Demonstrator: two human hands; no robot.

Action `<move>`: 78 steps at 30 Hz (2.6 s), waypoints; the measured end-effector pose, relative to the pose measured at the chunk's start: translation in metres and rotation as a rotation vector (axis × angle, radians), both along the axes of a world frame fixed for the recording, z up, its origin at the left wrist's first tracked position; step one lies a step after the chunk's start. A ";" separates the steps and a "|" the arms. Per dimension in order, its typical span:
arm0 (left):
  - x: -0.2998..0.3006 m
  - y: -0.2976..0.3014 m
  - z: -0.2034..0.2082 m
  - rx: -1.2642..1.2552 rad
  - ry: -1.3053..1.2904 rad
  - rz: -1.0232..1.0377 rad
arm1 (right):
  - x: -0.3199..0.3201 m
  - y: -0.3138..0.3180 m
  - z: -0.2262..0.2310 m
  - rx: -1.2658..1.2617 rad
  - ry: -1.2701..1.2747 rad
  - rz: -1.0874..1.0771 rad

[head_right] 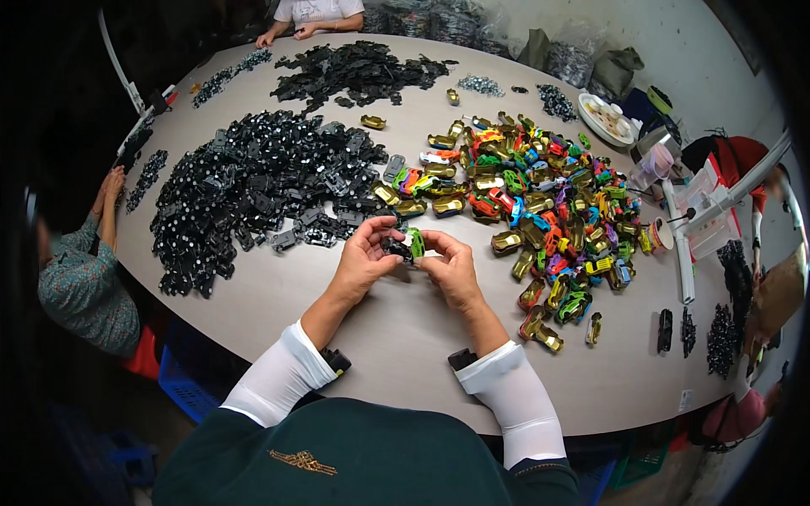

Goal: The person sits at a large table and assembles small toy cars by hand. They pick up a black chassis and a colored body, fit the two parts together, and place the finished unit on the table. The process is repeated continuously with different colored bodies throughout the clip.

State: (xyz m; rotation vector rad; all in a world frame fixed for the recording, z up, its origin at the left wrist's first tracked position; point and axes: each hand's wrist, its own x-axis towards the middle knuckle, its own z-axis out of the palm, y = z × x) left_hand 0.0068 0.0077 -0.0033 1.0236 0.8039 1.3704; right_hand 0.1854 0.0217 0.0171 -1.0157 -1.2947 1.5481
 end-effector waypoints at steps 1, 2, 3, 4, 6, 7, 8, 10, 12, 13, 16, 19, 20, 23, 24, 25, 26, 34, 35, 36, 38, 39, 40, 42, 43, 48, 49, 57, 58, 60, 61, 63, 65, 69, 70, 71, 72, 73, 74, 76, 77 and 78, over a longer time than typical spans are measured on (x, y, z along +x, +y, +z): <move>-0.003 0.001 -0.003 -0.032 -0.069 -0.035 | -0.002 -0.001 0.001 0.007 -0.007 0.006; -0.005 0.002 -0.004 -0.060 -0.082 -0.041 | -0.004 -0.002 0.002 0.014 -0.014 0.012; -0.006 0.003 -0.005 -0.088 -0.095 -0.047 | -0.005 -0.003 0.002 0.023 -0.014 0.019; -0.007 0.003 -0.005 -0.116 -0.109 -0.054 | -0.005 -0.004 0.003 0.033 -0.015 0.024; -0.007 0.002 -0.006 -0.108 -0.133 -0.045 | -0.006 -0.004 0.000 0.078 -0.050 -0.003; -0.008 0.003 -0.007 -0.115 -0.137 -0.043 | -0.007 -0.003 -0.004 0.113 -0.083 -0.036; -0.008 0.003 -0.008 -0.123 -0.141 -0.042 | -0.007 -0.003 -0.007 0.149 -0.117 -0.069; -0.009 0.002 -0.007 -0.106 -0.091 -0.038 | -0.009 -0.004 -0.008 0.198 -0.144 -0.074; -0.008 0.001 -0.007 -0.083 -0.055 -0.038 | -0.010 -0.005 -0.009 0.278 -0.185 -0.081; -0.008 0.001 -0.008 -0.068 -0.044 -0.037 | -0.011 -0.005 -0.009 0.333 -0.212 -0.084; -0.008 0.001 -0.006 -0.042 -0.006 -0.038 | -0.013 -0.006 -0.007 0.434 -0.248 -0.096; -0.008 0.001 -0.006 -0.034 0.035 -0.045 | -0.012 -0.006 -0.006 0.477 -0.283 -0.103; -0.009 0.001 -0.007 -0.033 0.048 -0.047 | -0.011 -0.006 -0.006 0.487 -0.298 -0.103; -0.010 0.001 -0.006 -0.022 0.070 -0.039 | -0.011 -0.008 -0.002 0.466 -0.315 -0.090; -0.010 0.001 -0.006 -0.021 0.080 -0.037 | -0.011 -0.007 -0.002 0.483 -0.318 -0.088; -0.010 0.001 -0.005 -0.021 0.091 -0.038 | -0.011 -0.007 -0.003 0.498 -0.321 -0.088; -0.009 0.001 -0.005 -0.021 0.101 -0.039 | -0.011 -0.007 -0.004 0.514 -0.325 -0.088; -0.009 0.001 -0.007 -0.014 0.096 -0.038 | -0.015 -0.011 0.003 0.557 -0.436 -0.104; -0.010 0.002 -0.007 -0.012 0.089 -0.040 | -0.016 -0.012 0.004 0.578 -0.455 -0.107; -0.008 0.002 -0.007 0.007 0.052 -0.013 | -0.016 -0.012 0.005 0.598 -0.492 -0.135; -0.004 0.003 -0.006 0.045 -0.020 0.040 | -0.016 -0.012 0.007 0.637 -0.567 -0.196; -0.004 0.002 -0.004 0.057 0.013 0.049 | -0.015 -0.010 0.001 0.494 -0.481 -0.205; -0.003 0.001 -0.001 0.070 0.045 0.056 | -0.015 -0.006 -0.005 0.352 -0.395 -0.216; -0.003 0.001 0.000 0.075 0.095 0.030 | -0.010 -0.003 -0.010 0.088 -0.223 -0.177; -0.003 -0.001 -0.001 0.066 0.113 -0.001 | -0.008 -0.005 -0.002 -0.036 -0.139 -0.126; -0.003 -0.002 -0.006 0.122 0.159 -0.061 | -0.012 -0.008 0.000 0.078 -0.026 -0.153; -0.004 -0.002 -0.007 0.054 0.086 -0.077 | -0.014 -0.009 0.000 0.111 -0.027 -0.145; -0.009 -0.002 -0.002 -0.174 -0.009 -0.188 | -0.019 -0.017 -0.001 0.341 -0.290 -0.097; -0.009 -0.002 -0.002 -0.178 -0.025 -0.179 | -0.020 -0.017 -0.001 0.359 -0.303 -0.105; -0.009 -0.003 0.000 -0.185 -0.058 -0.162 | -0.019 -0.015 -0.001 0.465 -0.361 -0.105; -0.009 -0.004 0.001 -0.195 -0.059 -0.155 | -0.018 -0.014 -0.002 0.517 -0.389 -0.105; -0.010 -0.006 0.003 -0.214 -0.063 -0.140 | -0.018 -0.015 -0.001 0.579 -0.433 -0.091; -0.011 -0.003 -0.003 -0.211 -0.063 -0.142 | -0.018 -0.015 0.000 0.611 -0.469 -0.070; -0.010 -0.003 -0.006 -0.140 -0.012 -0.129 | -0.018 -0.016 0.000 0.649 -0.519 -0.053; -0.010 -0.003 -0.007 -0.142 -0.008 -0.127 | -0.018 -0.017 0.000 0.669 -0.530 -0.059; -0.010 -0.003 -0.008 -0.144 -0.004 -0.126 | -0.018 -0.016 0.000 0.661 -0.522 -0.056; -0.011 -0.003 -0.008 -0.147 0.000 -0.124 | -0.018 -0.015 -0.002 0.653 -0.513 -0.054; -0.011 -0.002 -0.007 -0.176 -0.011 -0.111 | -0.018 -0.014 -0.002 0.646 -0.507 -0.052; -0.012 0.001 -0.005 -0.205 -0.021 -0.098 | -0.018 -0.013 -0.002 0.483 -0.397 -0.057; -0.013 0.000 -0.001 -0.231 -0.069 -0.085 | -0.017 -0.011 -0.002 0.158 -0.176 -0.064; -0.012 -0.001 0.003 -0.228 -0.106 -0.085 | -0.010 -0.006 -0.002 0.062 -0.217 -0.018; -0.012 -0.003 0.007 -0.225 -0.143 -0.085 | -0.005 -0.002 0.000 -0.083 -0.097 0.018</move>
